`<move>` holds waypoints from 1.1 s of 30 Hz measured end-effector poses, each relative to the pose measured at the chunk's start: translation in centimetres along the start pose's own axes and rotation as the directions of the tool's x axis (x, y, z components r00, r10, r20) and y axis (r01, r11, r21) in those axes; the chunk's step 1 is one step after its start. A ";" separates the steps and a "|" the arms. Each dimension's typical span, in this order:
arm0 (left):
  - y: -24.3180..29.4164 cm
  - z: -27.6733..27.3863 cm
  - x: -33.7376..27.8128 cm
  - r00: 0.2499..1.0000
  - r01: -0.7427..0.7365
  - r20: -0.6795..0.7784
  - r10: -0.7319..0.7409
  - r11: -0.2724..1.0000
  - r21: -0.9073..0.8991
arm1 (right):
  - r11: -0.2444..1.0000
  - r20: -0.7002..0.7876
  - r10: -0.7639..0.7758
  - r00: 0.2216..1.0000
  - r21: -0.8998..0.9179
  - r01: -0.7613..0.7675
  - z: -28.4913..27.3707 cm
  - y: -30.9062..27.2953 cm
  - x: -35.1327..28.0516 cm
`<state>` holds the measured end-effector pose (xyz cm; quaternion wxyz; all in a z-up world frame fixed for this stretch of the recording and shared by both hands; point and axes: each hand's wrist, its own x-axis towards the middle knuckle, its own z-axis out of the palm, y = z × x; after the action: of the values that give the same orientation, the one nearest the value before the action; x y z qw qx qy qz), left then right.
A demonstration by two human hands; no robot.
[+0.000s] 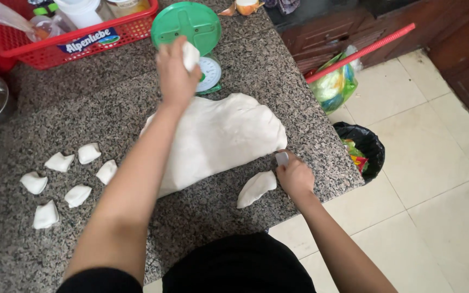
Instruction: Cutting dough into smaller pieces using a scraper and weighing them on a scale.
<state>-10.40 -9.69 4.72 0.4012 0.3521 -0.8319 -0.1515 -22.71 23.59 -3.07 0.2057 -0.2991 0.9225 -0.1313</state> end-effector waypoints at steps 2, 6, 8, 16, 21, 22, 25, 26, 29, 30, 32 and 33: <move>1.5 1.7 -4.3 0.996 0.057 0.080 -0.047 0.990 -0.128 | 1.000 -0.006 -0.011 1.000 0.000 0.011 0.4 0.1 0.3; 5.2 4.7 -16.5 0.874 0.231 0.485 -0.004 0.883 -0.408 | 0.997 -0.041 -0.083 0.996 -0.014 0.082 2.3 2.3 1.3; 7.5 5.3 -20.1 0.831 0.275 0.557 0.002 0.869 -0.412 | 0.994 -0.052 -0.109 0.993 0.000 0.109 1.9 2.9 1.1; 11.0 12.0 -25.4 0.791 0.224 0.608 0.067 0.893 -0.389 | 0.953 -0.260 -0.145 0.955 0.224 0.206 -1.4 5.7 -1.2; 12.2 12.7 -25.2 0.699 0.174 0.715 0.019 0.965 -0.196 | 0.936 -0.287 -0.096 0.953 0.299 0.185 -1.6 6.5 -1.4; 12.3 12.9 -25.3 0.693 0.174 0.720 0.023 0.965 -0.198 | 0.937 -0.286 -0.088 0.954 0.301 0.177 -1.3 6.6 -1.1; 12.3 13.3 -25.5 0.689 0.169 0.725 -0.005 0.974 -0.154 | 0.946 -0.217 -0.105 0.971 0.280 0.165 0.1 6.9 -0.3; 12.2 13.4 -25.4 0.683 0.169 0.730 -0.017 0.976 -0.136 | 0.953 -0.196 -0.119 0.973 0.251 0.168 0.5 6.8 0.2; 11.9 13.9 -25.2 0.678 0.175 0.734 -0.038 0.978 -0.111 | 0.974 -0.145 -0.115 0.983 0.177 0.140 1.0 5.6 1.8; 11.9 14.0 -25.3 0.676 0.179 0.735 -0.042 0.978 -0.108 | 0.986 -0.118 -0.089 0.989 0.132 0.105 1.0 5.1 2.1; 11.5 14.1 -25.6 0.685 0.193 0.727 -0.045 0.974 -0.122 | 0.992 -0.099 -0.069 0.993 0.097 0.079 0.7 4.0 1.9; 11.3 14.2 -25.6 0.695 0.202 0.718 -0.042 0.970 -0.139 | 0.997 -0.086 -0.046 0.995 0.064 0.051 0.5 3.3 1.8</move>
<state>-15.61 15.97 -12.52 0.0731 0.2775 -0.8762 -0.3873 -25.44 25.09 -5.27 0.1731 -0.3087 0.9180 -0.1791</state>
